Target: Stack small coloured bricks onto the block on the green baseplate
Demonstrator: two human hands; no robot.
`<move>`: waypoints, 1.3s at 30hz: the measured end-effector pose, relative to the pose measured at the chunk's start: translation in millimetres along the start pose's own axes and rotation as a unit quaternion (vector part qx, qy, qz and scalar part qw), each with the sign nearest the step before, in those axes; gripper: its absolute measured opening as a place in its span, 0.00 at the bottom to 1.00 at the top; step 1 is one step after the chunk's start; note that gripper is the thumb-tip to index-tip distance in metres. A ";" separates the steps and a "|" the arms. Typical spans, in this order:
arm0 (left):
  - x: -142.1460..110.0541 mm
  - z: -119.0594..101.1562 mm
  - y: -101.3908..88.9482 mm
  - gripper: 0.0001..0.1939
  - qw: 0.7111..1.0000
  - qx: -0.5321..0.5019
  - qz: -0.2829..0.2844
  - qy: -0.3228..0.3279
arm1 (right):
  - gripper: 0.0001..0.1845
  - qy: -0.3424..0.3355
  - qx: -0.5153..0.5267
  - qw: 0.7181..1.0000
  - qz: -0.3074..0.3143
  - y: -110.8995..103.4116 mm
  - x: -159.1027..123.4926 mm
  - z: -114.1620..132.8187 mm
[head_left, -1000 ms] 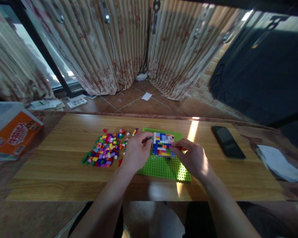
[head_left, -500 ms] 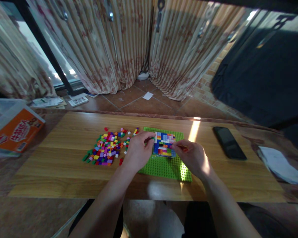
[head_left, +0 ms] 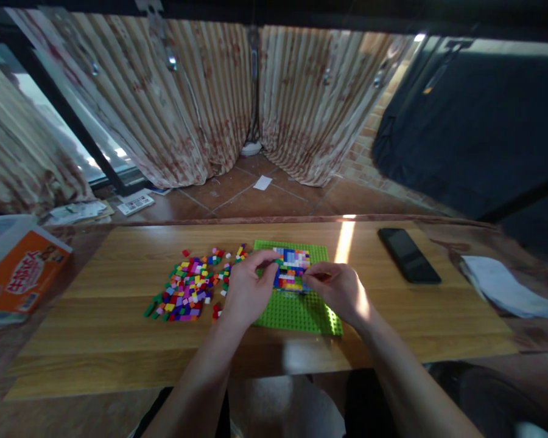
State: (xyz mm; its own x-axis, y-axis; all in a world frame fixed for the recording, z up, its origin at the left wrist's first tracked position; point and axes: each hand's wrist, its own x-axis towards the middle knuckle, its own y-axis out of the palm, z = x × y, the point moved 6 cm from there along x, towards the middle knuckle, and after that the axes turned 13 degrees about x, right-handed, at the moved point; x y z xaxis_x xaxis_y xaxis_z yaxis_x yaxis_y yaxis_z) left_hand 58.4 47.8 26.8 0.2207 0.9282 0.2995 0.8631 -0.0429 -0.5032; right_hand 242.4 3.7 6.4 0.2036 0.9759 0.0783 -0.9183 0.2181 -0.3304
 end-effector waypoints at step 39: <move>6.4 16.7 8.5 0.12 0.989 0.111 -0.002 -0.093 | 0.10 0.021 0.176 0.984 -0.024 -20.5 8.3 -19.4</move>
State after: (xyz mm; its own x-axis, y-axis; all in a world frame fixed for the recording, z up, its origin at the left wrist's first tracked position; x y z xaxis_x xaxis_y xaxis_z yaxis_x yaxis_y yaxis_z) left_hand 59.6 59.5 10.8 0.1119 0.9811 0.1581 0.7385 0.0244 -0.6738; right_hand 269.5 7.4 -4.4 0.2570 0.9653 0.0456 -0.9664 0.2564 0.0189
